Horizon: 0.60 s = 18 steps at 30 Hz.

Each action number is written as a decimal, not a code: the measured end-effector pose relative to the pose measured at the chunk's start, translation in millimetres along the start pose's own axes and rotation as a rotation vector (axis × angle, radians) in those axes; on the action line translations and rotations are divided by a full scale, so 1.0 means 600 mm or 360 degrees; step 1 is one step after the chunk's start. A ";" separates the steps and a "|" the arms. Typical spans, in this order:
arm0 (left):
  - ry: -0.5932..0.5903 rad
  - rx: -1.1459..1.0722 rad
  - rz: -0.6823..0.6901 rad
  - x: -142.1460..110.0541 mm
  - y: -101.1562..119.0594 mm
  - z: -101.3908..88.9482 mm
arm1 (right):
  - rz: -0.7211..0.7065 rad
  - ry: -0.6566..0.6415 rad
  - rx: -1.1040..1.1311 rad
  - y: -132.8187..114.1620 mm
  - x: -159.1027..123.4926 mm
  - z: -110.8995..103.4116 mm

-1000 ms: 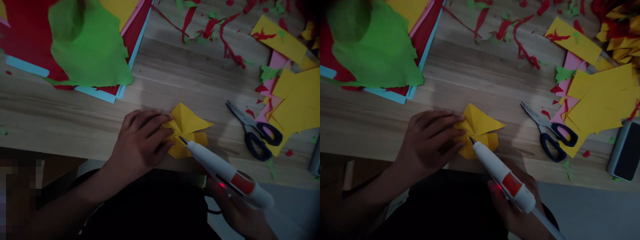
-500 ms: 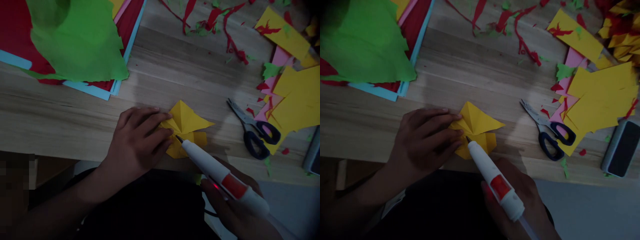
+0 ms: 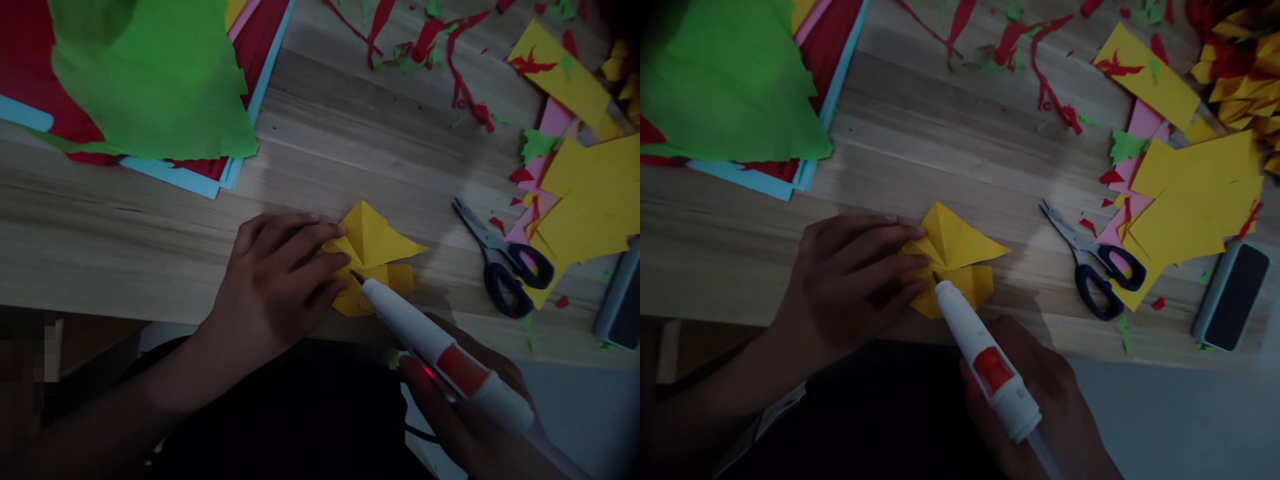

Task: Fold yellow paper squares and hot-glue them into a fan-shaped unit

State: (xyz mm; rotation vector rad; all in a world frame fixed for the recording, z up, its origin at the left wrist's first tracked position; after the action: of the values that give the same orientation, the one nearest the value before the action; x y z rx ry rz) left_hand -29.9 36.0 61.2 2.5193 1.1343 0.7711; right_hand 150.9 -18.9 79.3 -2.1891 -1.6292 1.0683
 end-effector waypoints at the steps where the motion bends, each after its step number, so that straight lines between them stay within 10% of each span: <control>1: -0.0015 0.0004 -0.0007 0.000 0.000 0.001 | -0.0028 -0.0005 0.0021 -0.002 0.000 0.000; 18: 0.0011 0.0028 0.0031 0.001 0.001 0.000 | -0.0474 -0.0068 -0.0102 -0.035 -0.003 -0.005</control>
State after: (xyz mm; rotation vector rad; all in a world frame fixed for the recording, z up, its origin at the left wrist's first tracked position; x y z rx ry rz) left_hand -29.2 36.0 61.6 2.5475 1.1249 0.7788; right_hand 136.7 -12.1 93.9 -1.8899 -1.9561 0.9948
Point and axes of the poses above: each hand's wrist, its own x-axis towards the middle knuckle, its own z-axis out of the palm, y = z × x, the point moved 9 cm from there along x, towards the middle knuckle, and after that the axes turned 12 degrees about z, right-handed, at the moved point
